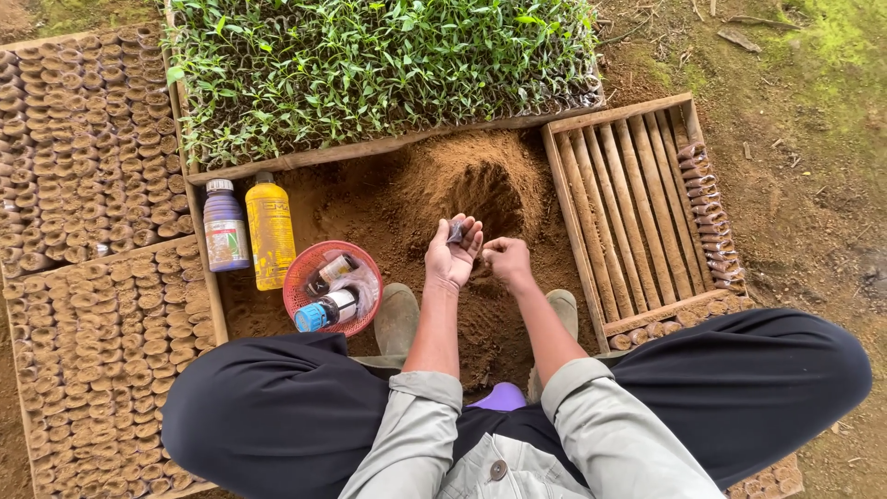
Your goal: Preparing individual seedling pots by mixing soil with additives and filling the containers.
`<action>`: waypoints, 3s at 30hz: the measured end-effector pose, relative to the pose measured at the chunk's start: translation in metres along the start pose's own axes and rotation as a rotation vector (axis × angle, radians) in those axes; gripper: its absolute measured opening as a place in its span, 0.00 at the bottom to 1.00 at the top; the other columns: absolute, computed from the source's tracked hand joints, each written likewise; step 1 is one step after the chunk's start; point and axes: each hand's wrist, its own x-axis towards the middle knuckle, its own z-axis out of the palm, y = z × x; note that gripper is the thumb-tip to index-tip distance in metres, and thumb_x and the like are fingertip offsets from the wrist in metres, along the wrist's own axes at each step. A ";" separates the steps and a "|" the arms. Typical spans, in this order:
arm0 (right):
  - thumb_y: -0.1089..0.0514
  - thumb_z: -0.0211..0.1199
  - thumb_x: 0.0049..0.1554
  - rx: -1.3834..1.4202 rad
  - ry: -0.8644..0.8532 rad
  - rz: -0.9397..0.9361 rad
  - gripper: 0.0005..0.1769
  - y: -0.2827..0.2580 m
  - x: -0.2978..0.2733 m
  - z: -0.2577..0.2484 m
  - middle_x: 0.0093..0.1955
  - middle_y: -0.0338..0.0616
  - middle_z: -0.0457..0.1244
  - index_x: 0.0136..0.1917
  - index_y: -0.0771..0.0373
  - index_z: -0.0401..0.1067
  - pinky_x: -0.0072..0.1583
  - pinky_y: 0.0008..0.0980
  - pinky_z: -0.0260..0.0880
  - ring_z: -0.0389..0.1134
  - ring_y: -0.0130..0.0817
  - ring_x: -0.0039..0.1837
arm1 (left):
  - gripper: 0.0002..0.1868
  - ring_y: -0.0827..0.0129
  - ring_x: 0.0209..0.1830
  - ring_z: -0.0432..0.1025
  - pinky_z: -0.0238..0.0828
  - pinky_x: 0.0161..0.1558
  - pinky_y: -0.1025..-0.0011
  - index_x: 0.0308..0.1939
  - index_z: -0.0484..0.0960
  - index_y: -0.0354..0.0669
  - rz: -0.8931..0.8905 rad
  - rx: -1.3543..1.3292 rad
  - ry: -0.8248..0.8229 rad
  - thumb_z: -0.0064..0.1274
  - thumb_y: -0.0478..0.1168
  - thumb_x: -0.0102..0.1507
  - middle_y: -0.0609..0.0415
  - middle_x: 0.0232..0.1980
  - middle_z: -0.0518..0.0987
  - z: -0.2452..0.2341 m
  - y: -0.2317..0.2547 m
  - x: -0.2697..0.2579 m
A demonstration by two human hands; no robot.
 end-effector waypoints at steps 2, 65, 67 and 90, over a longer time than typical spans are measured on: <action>0.68 0.70 0.48 0.201 -0.077 0.068 0.07 -0.028 -0.008 -0.021 0.33 0.46 0.70 0.42 0.61 0.81 0.34 0.26 0.74 0.71 0.29 0.30 | 0.22 0.49 0.52 0.81 0.81 0.57 0.54 0.55 0.82 0.39 0.009 0.010 0.049 0.47 0.54 0.71 0.39 0.50 0.85 0.004 -0.001 -0.003; 0.59 0.68 0.51 -0.552 -0.213 -0.723 0.04 -0.120 -0.039 -0.035 0.66 0.53 0.65 0.42 0.56 0.79 0.73 0.49 0.60 0.59 0.55 0.75 | 0.17 0.51 0.38 0.79 0.83 0.43 0.60 0.41 0.85 0.33 -0.095 -0.255 0.253 0.50 0.46 0.69 0.38 0.38 0.83 -0.011 -0.021 0.029; 0.60 0.68 0.52 -0.519 -0.199 -0.718 0.03 -0.120 -0.042 -0.033 0.65 0.54 0.65 0.42 0.58 0.79 0.73 0.50 0.60 0.59 0.55 0.74 | 0.16 0.53 0.34 0.78 0.83 0.40 0.65 0.37 0.84 0.32 -0.111 -0.313 0.275 0.50 0.43 0.69 0.37 0.36 0.83 -0.015 -0.023 0.032; 0.61 0.64 0.51 -1.108 -0.143 -0.822 0.23 0.022 -0.010 0.019 0.49 0.51 0.60 0.60 0.66 0.70 0.51 0.44 0.72 0.66 0.51 0.53 | 0.20 0.51 0.49 0.82 0.82 0.55 0.53 0.51 0.83 0.34 0.033 -0.192 0.075 0.50 0.49 0.71 0.37 0.55 0.83 0.004 -0.001 0.006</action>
